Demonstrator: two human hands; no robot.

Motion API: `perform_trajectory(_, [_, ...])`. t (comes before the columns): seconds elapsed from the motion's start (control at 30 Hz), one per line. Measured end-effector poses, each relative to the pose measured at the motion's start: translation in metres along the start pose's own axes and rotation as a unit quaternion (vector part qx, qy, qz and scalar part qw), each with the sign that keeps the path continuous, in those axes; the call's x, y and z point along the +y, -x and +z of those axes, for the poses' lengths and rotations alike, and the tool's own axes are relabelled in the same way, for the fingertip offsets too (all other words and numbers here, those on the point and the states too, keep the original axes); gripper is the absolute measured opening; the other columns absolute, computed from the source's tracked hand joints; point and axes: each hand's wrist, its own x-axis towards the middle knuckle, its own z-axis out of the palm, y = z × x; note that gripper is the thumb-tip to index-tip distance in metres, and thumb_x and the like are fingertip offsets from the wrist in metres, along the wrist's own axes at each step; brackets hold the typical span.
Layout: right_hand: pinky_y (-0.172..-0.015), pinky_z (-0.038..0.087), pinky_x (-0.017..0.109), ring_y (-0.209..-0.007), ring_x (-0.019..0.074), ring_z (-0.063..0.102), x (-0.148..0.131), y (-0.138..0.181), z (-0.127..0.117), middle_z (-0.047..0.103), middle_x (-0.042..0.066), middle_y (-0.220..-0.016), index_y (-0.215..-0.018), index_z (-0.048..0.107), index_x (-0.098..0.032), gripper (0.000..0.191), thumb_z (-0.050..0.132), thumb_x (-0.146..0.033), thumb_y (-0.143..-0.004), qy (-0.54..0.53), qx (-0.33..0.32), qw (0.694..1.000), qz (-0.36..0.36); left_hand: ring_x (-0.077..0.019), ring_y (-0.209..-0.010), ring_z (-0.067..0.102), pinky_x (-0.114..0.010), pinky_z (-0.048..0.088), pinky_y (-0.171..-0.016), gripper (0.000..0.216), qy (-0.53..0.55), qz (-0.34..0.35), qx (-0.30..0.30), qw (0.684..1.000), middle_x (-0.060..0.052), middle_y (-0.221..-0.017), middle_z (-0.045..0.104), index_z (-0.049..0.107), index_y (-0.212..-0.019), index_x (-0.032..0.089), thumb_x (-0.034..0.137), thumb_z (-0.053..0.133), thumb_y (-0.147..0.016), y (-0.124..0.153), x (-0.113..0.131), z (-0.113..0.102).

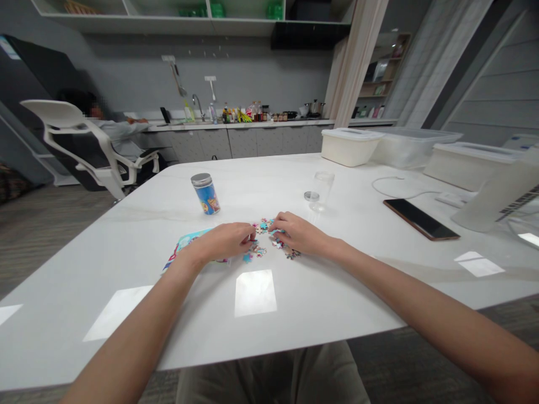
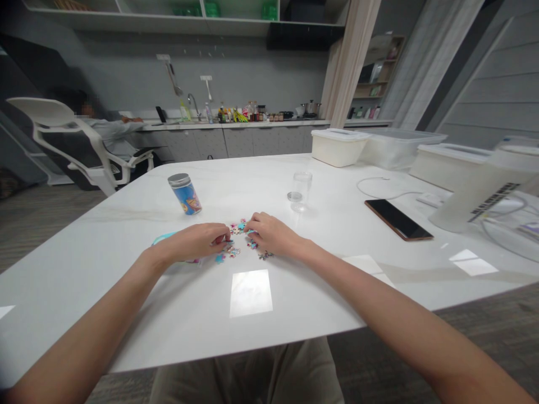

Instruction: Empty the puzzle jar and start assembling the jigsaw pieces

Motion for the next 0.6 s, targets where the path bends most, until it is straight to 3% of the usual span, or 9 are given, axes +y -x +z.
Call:
perform_trajectory(0.1, [-0.079, 0.046, 0.034, -0.088, 0.0193, 0.057, 0.005, 0.0, -0.017, 0.061, 0.008, -0.095, -0.094, 0.065, -0.018, 0.015, 0.051, -0.014, -0.09, 0.0, -0.021, 1.0, 0.001, -0.0166, -0.071, 0.059, -0.027, 0.042, -0.064, 0.017, 0.004, 0.006, -0.001, 1.0, -0.005, -0.089, 0.068, 0.061, -0.092, 0.021, 0.03, 0.046, -0.089, 0.001, 0.0, 0.0])
perform_trajectory(0.23, [-0.069, 0.045, 0.029, -0.074, 0.015, 0.057, 0.004, 0.001, -0.04, 0.062, 0.003, -0.084, -0.081, 0.065, -0.019, 0.008, 0.064, -0.027, -0.084, -0.04, -0.163, 0.986, -0.013, -0.0159, -0.071, 0.058, -0.026, 0.042, -0.064, 0.017, 0.001, 0.013, -0.003, 1.0, -0.005, -0.09, 0.068, 0.061, -0.093, 0.021, 0.028, 0.046, -0.089, 0.002, -0.001, 0.0])
perform_trajectory(0.3, [-0.065, 0.044, 0.027, -0.07, 0.014, 0.056, 0.002, 0.002, -0.044, 0.062, 0.002, -0.083, -0.08, 0.065, -0.019, 0.012, 0.071, -0.028, -0.078, -0.053, -0.201, 0.978, 0.0, -0.0163, -0.072, 0.059, -0.026, 0.042, -0.065, 0.017, 0.0, 0.016, -0.006, 1.0, -0.005, -0.091, 0.068, 0.061, -0.094, 0.02, 0.028, 0.046, -0.09, 0.002, -0.001, 0.0])
perform_trajectory(0.5, [-0.065, 0.045, 0.027, -0.073, 0.0141, 0.057, 0.003, 0.002, -0.037, 0.065, 0.003, -0.088, -0.086, 0.065, -0.019, 0.006, 0.065, -0.019, -0.08, -0.071, -0.203, 0.977, 0.008, -0.0166, -0.072, 0.059, -0.027, 0.044, -0.066, 0.017, 0.005, 0.01, -0.005, 1.0, -0.005, -0.088, 0.068, 0.062, -0.094, 0.02, 0.029, 0.048, -0.089, 0.002, 0.0, -0.002])
perform_trajectory(0.6, [-0.069, 0.045, 0.028, -0.078, 0.0151, 0.058, 0.008, 0.002, -0.035, 0.066, 0.004, -0.093, -0.091, 0.065, -0.02, 0.012, 0.061, -0.014, -0.081, -0.054, -0.181, 0.982, -0.003, -0.0165, -0.071, 0.059, -0.027, 0.044, -0.066, 0.017, 0.004, 0.007, -0.006, 1.0, -0.005, -0.087, 0.068, 0.062, -0.094, 0.021, 0.029, 0.048, -0.089, 0.002, -0.001, -0.001])
